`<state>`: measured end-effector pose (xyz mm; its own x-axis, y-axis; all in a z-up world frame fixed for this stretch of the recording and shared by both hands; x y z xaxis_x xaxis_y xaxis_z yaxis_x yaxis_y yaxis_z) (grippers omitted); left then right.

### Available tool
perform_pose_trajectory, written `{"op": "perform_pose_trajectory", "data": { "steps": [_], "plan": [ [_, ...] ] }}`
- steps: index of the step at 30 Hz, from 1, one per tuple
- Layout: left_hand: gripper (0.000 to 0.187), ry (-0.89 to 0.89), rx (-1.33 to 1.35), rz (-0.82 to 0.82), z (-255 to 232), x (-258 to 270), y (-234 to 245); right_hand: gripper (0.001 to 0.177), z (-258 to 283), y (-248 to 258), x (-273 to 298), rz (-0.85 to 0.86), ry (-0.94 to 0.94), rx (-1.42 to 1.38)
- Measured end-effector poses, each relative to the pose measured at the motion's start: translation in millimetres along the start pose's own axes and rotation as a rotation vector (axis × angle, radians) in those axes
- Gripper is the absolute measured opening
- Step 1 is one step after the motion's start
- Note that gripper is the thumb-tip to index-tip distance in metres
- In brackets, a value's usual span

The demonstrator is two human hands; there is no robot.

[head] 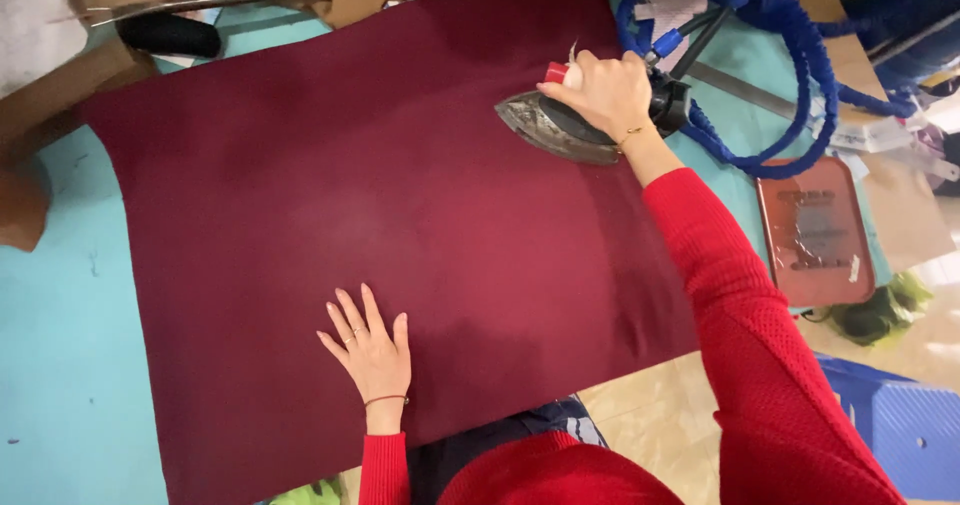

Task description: The person is ironing a square piece of maroon fabric on a light blue work surface using a professional steam iron.

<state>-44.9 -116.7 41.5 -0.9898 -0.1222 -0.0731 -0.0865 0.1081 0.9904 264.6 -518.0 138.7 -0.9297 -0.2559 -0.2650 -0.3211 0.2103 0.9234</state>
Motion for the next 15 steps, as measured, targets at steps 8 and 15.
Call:
{"op": "perform_pose_trajectory", "data": {
  "steps": [8, 15],
  "plan": [
    [0.071, -0.054, 0.036, 0.072, -2.6, -1.3, -0.3, 0.059, 59.0, 84.9, 105.2, -0.071, 0.175, 0.083],
    [0.069, -0.055, 0.084, 0.068, -6.9, -2.3, 8.0, 0.083, 106.3, 137.9, 231.9, -0.044, 0.119, -0.117]
  ]
}}
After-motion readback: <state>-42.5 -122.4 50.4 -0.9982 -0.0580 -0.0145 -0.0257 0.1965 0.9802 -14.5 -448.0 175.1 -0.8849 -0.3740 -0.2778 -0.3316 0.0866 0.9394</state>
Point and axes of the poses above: each hand's wrist, its own x-axis away from the middle knuckle, its own y-axis out of the back of the hand, z = x × y, the point moved 6 cm from there along -x, towards the middle knuckle, and after that the axes turned 11 degrees about z, right-handed, at the moved point
